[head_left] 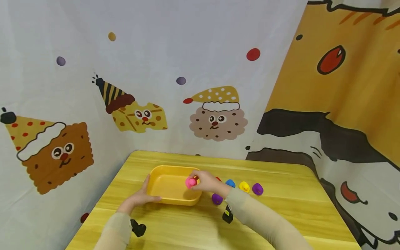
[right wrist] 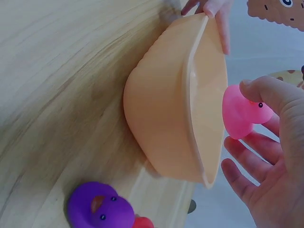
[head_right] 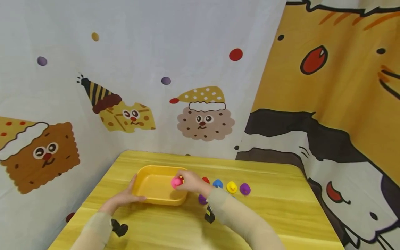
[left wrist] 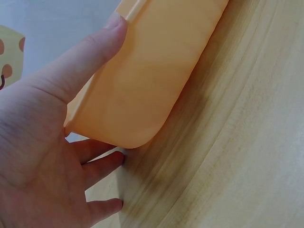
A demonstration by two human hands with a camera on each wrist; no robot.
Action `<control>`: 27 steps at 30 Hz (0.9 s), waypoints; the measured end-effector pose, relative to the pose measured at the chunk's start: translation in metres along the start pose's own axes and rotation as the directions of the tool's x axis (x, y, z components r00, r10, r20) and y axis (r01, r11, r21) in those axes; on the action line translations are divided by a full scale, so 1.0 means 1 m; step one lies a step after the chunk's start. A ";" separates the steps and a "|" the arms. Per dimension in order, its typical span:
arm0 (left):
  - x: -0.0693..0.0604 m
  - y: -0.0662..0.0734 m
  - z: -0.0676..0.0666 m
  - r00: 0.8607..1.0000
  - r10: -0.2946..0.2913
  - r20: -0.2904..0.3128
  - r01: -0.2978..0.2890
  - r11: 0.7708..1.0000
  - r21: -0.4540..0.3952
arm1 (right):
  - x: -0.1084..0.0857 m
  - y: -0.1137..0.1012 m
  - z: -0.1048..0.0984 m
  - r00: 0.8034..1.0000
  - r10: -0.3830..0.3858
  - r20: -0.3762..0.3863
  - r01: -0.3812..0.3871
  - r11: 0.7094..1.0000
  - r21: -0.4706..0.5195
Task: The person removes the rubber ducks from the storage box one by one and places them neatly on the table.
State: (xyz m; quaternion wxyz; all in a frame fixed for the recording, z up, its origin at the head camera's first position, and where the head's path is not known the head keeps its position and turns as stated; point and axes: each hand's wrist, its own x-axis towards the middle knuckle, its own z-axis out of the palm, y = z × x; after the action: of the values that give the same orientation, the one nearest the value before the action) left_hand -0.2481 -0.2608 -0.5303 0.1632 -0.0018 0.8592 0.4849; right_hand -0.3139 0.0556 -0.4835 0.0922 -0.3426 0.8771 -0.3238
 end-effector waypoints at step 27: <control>-0.005 0.000 -0.001 0.997 0.063 0.040 -0.065 0.997 0.038 | -0.066 0.036 -0.047 0.994 0.070 -0.078 -0.067 0.997 0.038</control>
State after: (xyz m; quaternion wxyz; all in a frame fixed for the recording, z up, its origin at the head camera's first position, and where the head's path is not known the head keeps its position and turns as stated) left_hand -0.2442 -0.2624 -0.5281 0.1643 0.0383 0.8649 0.4727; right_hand -0.3021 0.1431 -0.4736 0.0744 -0.2975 0.8854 -0.3494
